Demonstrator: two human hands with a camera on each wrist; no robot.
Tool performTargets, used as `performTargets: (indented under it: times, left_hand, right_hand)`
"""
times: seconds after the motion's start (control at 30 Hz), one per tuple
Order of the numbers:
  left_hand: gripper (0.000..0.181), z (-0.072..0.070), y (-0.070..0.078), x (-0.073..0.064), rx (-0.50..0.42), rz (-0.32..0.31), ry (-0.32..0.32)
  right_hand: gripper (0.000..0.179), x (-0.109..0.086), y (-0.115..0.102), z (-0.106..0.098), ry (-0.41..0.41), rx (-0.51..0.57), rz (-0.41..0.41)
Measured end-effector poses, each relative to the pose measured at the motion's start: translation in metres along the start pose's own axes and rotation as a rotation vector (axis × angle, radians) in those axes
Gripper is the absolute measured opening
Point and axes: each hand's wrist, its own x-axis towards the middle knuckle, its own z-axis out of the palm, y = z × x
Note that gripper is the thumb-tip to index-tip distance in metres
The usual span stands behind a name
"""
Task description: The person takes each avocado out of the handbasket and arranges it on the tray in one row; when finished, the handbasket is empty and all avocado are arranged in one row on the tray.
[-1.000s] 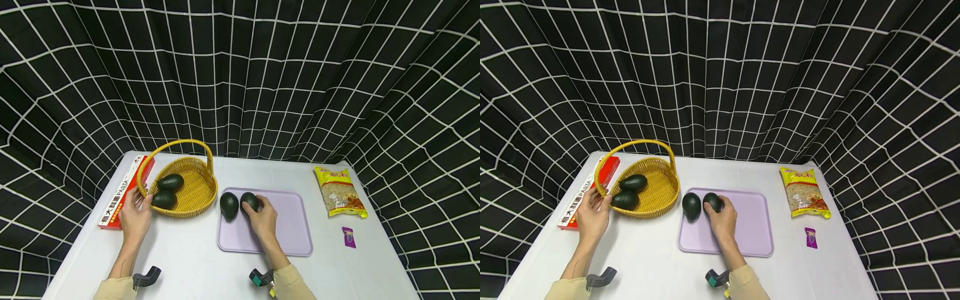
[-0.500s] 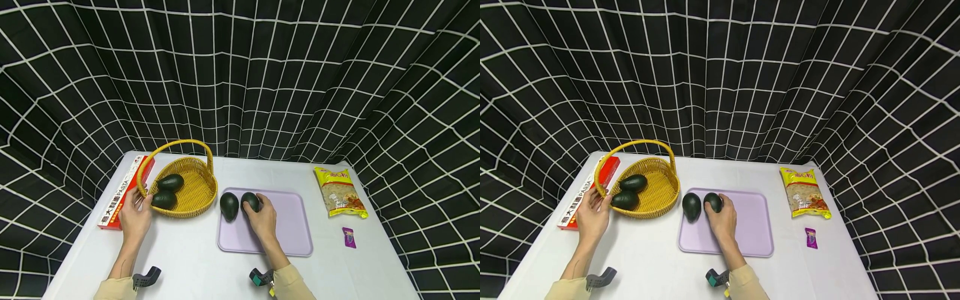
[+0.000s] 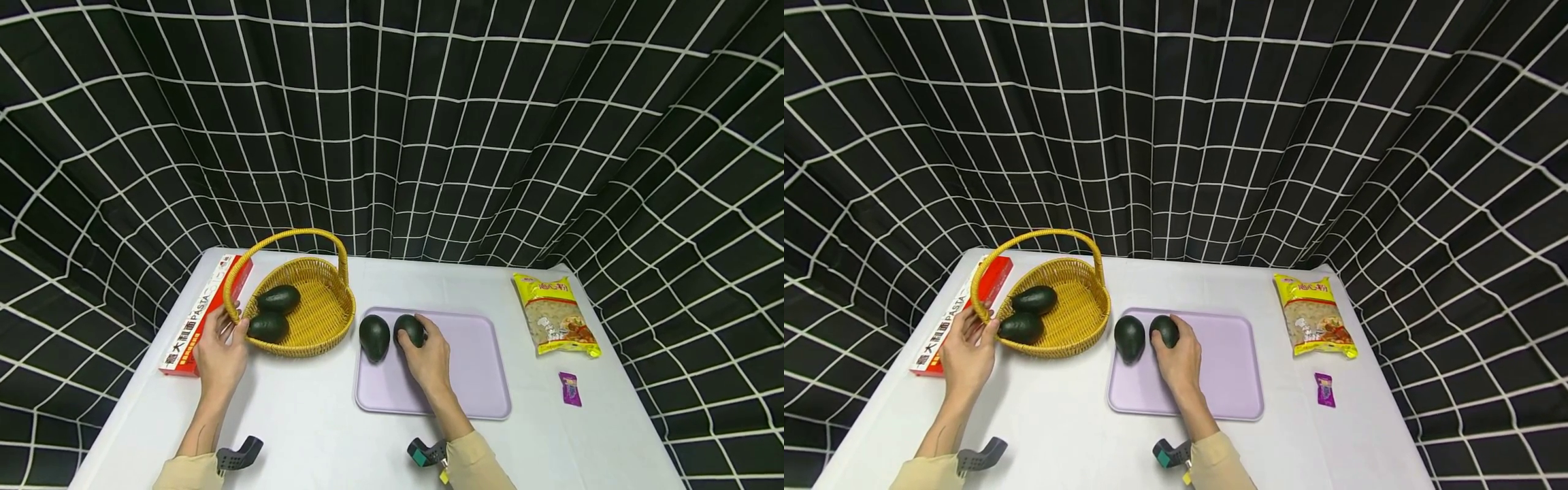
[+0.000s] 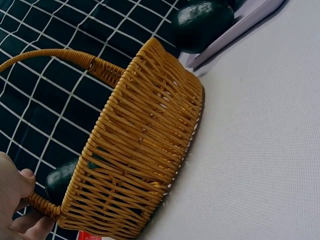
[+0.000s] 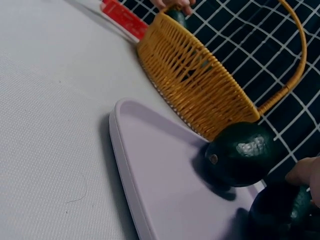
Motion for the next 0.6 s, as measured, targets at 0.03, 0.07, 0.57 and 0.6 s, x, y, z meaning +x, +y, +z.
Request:
performTargets:
  times: [0.03, 0.07, 0.57, 0.6]
  left_hand:
    - [0.043, -0.0003, 0.0005, -0.0002, -0.002, -0.001, -0.001]
    - [0.043, -0.0003, 0.0008, -0.0004, -0.004, 0.001, 0.000]
    - [0.043, 0.0010, -0.0023, 0.0006, 0.003, -0.004, -0.005]
    - [0.043, 0.0009, -0.0024, 0.0006, 0.005, -0.004, -0.006]
  right_hand:
    - [0.054, 0.0001, 0.0002, 0.0002, 0.005, -0.002, -0.002]
    - [0.054, 0.0001, 0.0003, 0.0003, 0.008, -0.002, -0.004]
    - [0.053, 0.0004, 0.0011, 0.0006, 0.042, -0.003, 0.000]
    - [0.053, 0.0005, 0.0011, 0.0006, 0.044, -0.005, 0.001]
